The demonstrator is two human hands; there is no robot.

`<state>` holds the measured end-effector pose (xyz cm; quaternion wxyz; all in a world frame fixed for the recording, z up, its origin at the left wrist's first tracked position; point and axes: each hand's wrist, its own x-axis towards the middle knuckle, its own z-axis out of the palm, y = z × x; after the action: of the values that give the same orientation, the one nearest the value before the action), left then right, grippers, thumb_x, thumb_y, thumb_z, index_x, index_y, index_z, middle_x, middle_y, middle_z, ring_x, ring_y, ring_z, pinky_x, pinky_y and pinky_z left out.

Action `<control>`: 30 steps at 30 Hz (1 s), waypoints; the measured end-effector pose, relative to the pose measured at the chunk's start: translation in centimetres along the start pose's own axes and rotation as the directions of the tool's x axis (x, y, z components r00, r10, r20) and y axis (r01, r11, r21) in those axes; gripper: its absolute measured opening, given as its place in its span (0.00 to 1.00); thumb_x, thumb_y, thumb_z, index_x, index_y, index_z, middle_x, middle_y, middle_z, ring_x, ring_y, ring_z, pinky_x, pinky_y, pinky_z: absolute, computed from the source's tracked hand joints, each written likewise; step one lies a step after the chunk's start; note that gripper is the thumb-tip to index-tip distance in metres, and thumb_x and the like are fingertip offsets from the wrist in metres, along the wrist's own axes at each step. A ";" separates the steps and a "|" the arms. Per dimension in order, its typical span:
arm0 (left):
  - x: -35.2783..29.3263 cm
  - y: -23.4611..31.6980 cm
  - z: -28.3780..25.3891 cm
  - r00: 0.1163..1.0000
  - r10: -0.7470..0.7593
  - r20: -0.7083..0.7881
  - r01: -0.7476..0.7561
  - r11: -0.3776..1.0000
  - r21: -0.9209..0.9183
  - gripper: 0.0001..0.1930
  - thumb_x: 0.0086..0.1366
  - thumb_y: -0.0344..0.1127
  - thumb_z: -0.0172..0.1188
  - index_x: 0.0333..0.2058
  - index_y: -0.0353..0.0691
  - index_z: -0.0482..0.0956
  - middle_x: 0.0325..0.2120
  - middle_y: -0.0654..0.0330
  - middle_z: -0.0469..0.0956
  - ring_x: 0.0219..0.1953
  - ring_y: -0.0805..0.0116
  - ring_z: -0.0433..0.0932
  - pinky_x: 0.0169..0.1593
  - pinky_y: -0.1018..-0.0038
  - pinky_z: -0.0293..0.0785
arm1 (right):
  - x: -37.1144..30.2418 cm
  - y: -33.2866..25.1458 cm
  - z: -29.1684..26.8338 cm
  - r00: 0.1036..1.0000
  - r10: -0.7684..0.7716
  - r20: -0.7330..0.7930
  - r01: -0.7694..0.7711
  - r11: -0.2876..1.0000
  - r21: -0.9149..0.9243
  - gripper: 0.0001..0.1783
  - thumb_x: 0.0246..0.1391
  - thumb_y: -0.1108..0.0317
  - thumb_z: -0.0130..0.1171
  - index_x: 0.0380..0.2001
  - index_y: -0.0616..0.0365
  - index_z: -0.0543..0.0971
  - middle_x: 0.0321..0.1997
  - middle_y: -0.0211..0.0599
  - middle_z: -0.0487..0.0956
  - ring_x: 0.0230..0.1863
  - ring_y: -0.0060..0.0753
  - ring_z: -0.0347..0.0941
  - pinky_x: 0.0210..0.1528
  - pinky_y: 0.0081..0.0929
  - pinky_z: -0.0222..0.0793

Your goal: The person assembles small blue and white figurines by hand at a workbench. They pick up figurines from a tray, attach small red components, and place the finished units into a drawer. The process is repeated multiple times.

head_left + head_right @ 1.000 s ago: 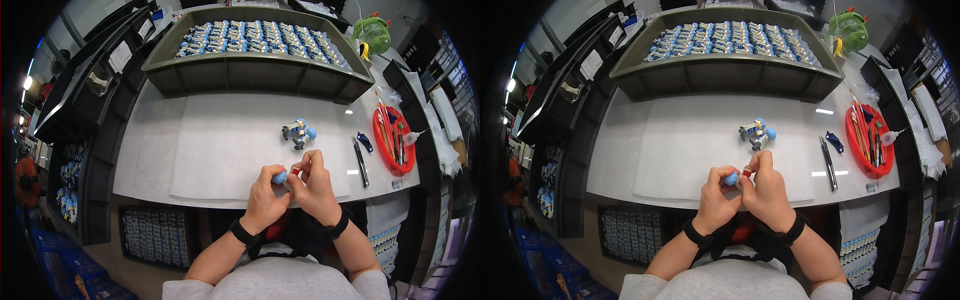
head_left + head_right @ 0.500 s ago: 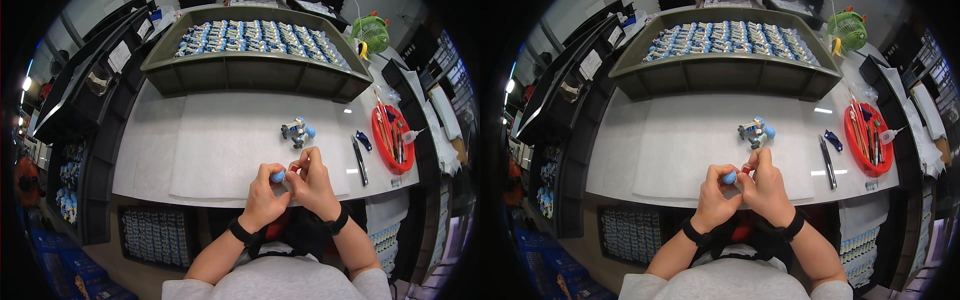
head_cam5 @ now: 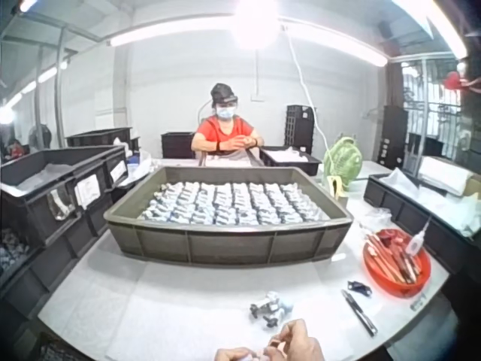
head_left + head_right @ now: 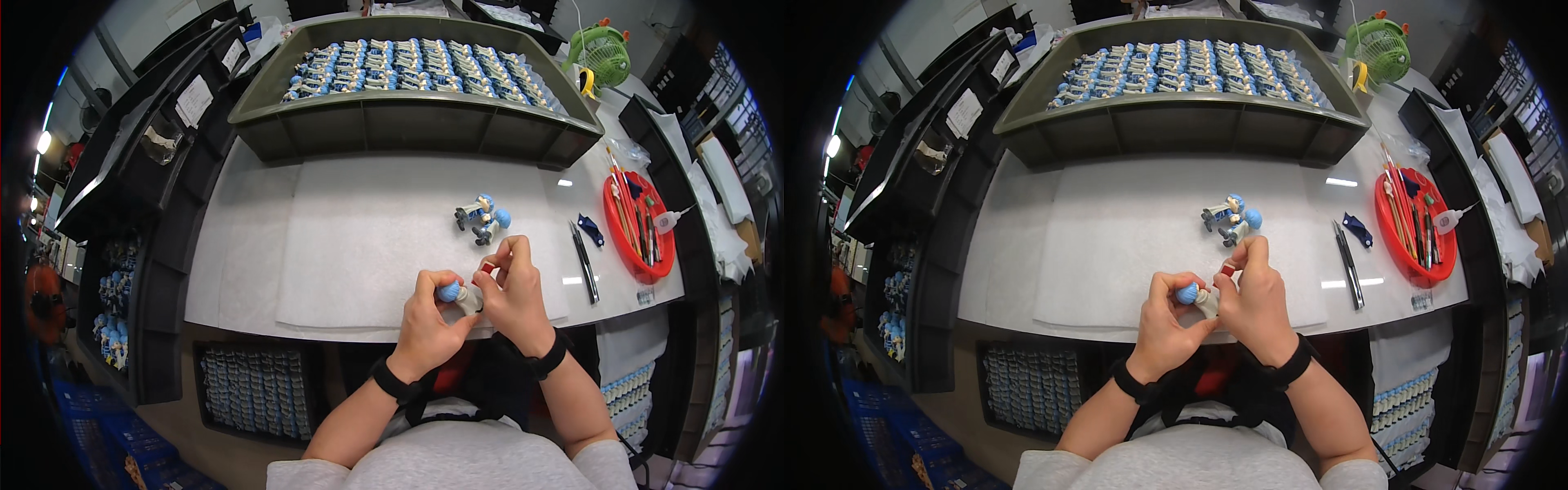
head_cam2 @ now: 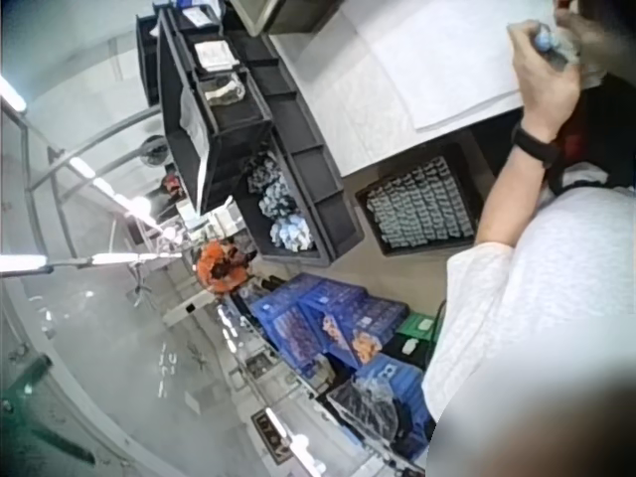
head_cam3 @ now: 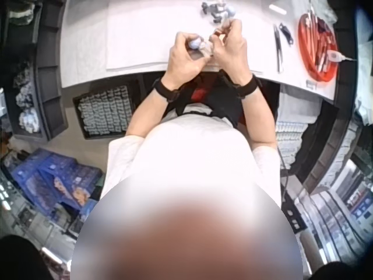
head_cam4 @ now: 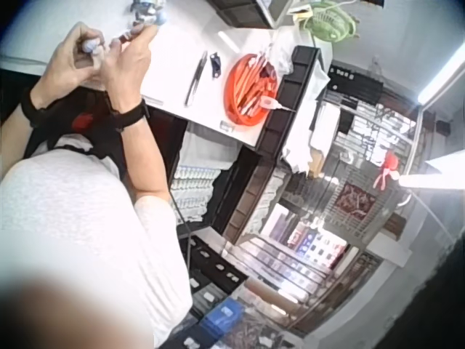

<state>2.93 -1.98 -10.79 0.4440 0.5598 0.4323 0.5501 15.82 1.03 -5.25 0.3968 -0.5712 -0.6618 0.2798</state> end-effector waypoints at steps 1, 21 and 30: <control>0.1 0.1 0.0 1.000 -0.001 -0.002 0.001 1.000 0.018 0.27 0.46 0.25 0.69 0.41 0.36 0.62 0.40 0.52 0.73 0.40 0.61 0.77 0.43 0.70 0.76 | -0.2 -0.1 -0.2 1.000 0.031 0.001 -0.031 0.996 0.080 0.18 0.43 0.81 0.58 0.35 0.60 0.62 0.23 0.47 0.73 0.23 0.48 0.74 0.25 0.34 0.66; 0.3 0.9 -0.9 0.983 -0.102 0.152 0.143 0.945 -0.294 0.30 0.47 0.17 0.67 0.45 0.36 0.60 0.46 0.49 0.68 0.48 0.64 0.73 0.52 0.70 0.75 | 0.0 4.9 -6.6 0.969 0.246 -0.015 -0.241 0.960 0.144 0.17 0.47 0.81 0.57 0.39 0.61 0.65 0.26 0.33 0.73 0.28 0.19 0.71 0.31 0.15 0.67; 0.2 1.1 -0.7 0.987 -0.090 0.136 0.125 0.954 -0.271 0.30 0.46 0.18 0.67 0.46 0.36 0.60 0.46 0.49 0.68 0.47 0.66 0.73 0.51 0.72 0.75 | -0.1 3.8 -5.2 0.982 0.183 0.033 -0.183 0.915 0.359 0.18 0.48 0.80 0.58 0.40 0.60 0.63 0.28 0.33 0.75 0.31 0.20 0.73 0.34 0.16 0.68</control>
<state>2.18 -2.04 -9.66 0.5733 0.4997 0.3525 0.5453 22.26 1.23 -5.65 0.4670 -0.5483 -0.5427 0.4320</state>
